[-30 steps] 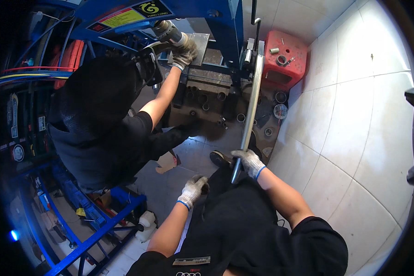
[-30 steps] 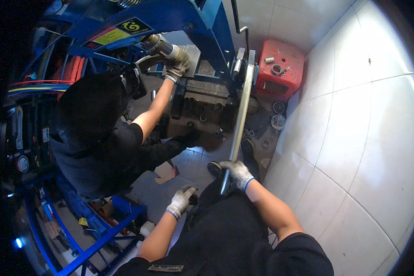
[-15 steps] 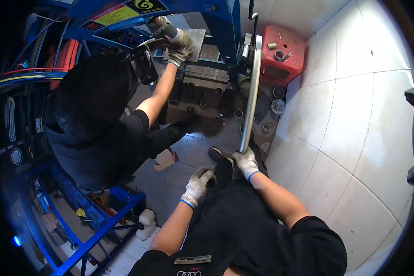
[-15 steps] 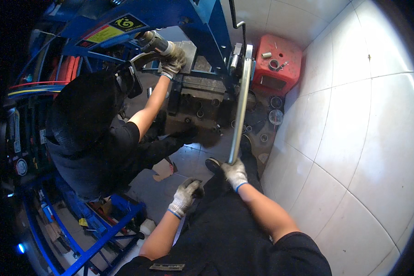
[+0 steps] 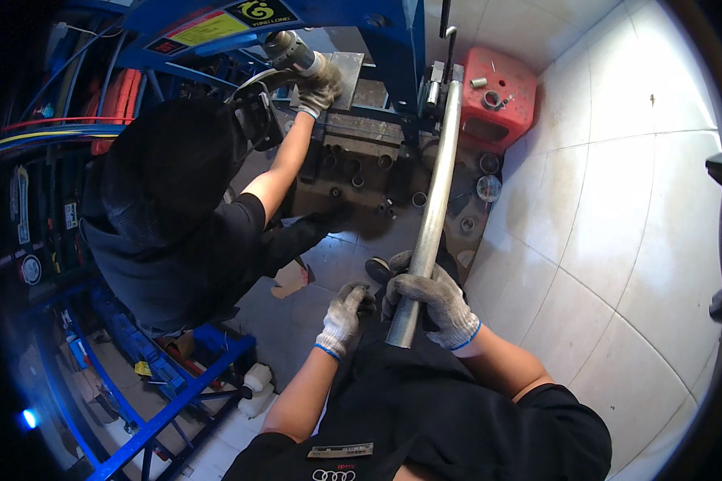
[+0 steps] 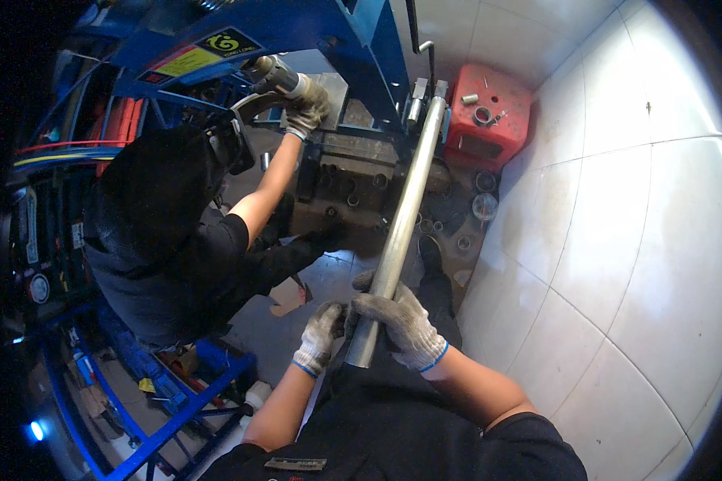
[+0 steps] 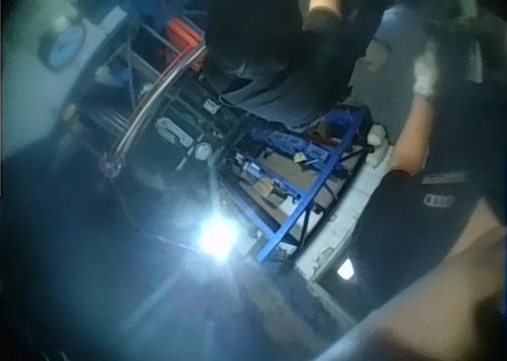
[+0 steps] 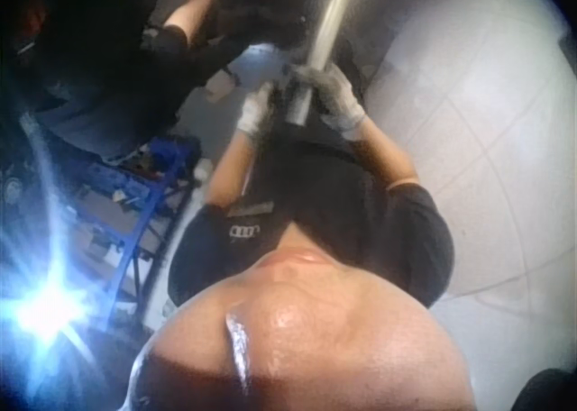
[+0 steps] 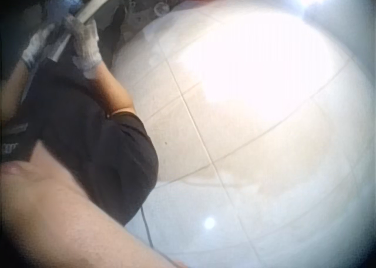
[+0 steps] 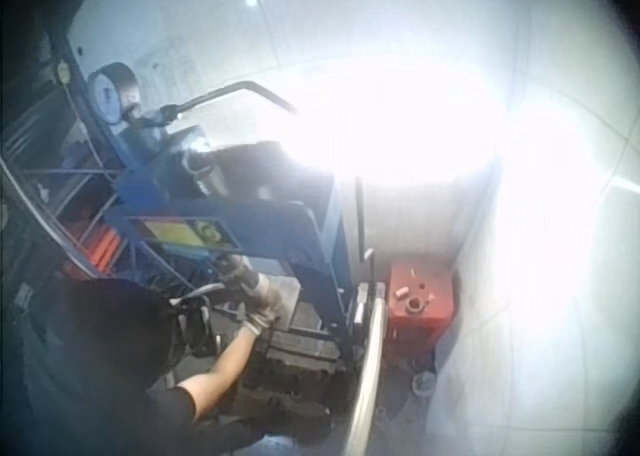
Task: The person operates a hydraulic press by repeatedly pulling a long metal lever to apply pressure to a metal part held by a coworker. The coworker positions and adjusts the part while the person cycles the press lever.
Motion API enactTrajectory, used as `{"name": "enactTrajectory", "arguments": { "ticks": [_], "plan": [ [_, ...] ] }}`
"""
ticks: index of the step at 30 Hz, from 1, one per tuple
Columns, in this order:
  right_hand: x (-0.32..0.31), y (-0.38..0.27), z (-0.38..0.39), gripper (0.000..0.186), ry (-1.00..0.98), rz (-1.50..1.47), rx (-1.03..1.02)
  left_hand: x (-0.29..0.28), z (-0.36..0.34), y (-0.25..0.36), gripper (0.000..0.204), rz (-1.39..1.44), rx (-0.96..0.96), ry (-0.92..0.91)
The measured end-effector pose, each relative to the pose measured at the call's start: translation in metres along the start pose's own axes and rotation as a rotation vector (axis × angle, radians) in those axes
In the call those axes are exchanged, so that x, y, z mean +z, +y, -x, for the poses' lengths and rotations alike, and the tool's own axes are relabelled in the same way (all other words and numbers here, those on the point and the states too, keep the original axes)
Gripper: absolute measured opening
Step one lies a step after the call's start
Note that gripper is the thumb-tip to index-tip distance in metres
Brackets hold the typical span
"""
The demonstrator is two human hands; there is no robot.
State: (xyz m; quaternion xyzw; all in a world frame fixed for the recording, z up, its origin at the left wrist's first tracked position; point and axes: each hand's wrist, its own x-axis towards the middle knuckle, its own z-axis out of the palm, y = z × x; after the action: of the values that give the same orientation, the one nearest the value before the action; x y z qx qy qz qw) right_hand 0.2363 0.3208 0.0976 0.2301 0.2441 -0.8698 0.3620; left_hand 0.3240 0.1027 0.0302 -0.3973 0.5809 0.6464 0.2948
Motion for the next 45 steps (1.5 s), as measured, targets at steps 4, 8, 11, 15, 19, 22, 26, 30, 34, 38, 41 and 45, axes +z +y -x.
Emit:
{"name": "enactTrajectory", "arguments": {
  "ticks": [4,8,11,15,19,22,26,30,34,38,41,45],
  "plan": [
    [-0.019,0.021,-0.022,0.042,0.373,0.39,0.175,0.017,0.015,0.032,0.041,0.054,0.087,-0.088],
    [-0.058,0.063,-0.05,0.038,0.48,0.667,0.061,0.048,0.044,0.049,0.088,-0.915,0.157,-0.142],
    [-0.088,0.082,-0.06,0.041,0.476,0.721,0.031,0.067,0.014,0.013,0.077,-0.898,-0.075,-0.108],
    [-0.14,0.084,-0.083,0.051,0.651,1.02,0.222,0.078,-0.102,-0.107,0.048,-1.189,0.146,-0.295],
    [-0.173,0.076,-0.11,0.056,0.626,1.091,0.326,0.081,-0.192,-0.175,0.047,-1.331,0.635,-0.441],
    [-0.15,0.062,-0.096,0.049,0.53,1.058,0.381,0.076,-0.145,-0.117,0.039,-1.022,0.163,-0.504],
    [-0.059,0.011,-0.04,0.049,0.288,0.967,0.258,0.062,0.004,0.055,0.035,-0.37,-0.327,-0.468],
    [0.016,-0.034,0.002,0.046,0.021,0.447,-0.013,0.067,0.089,0.171,0.037,0.431,-0.462,-0.69],
    [-0.005,-0.021,-0.008,0.041,-0.023,0.389,0.035,0.081,0.06,0.158,0.034,-0.194,-0.348,-0.596],
    [-0.091,0.055,-0.056,0.045,0.448,0.976,0.249,0.096,-0.016,0.02,0.032,-0.981,-0.198,-0.084],
    [-0.169,0.083,-0.1,0.048,0.65,1.063,0.325,0.102,-0.127,-0.083,0.023,-1.197,0.232,-0.294],
    [-0.202,0.077,-0.099,0.044,0.522,0.948,0.404,0.106,-0.147,-0.119,0.031,-0.977,0.371,-0.299]
  ]
}}
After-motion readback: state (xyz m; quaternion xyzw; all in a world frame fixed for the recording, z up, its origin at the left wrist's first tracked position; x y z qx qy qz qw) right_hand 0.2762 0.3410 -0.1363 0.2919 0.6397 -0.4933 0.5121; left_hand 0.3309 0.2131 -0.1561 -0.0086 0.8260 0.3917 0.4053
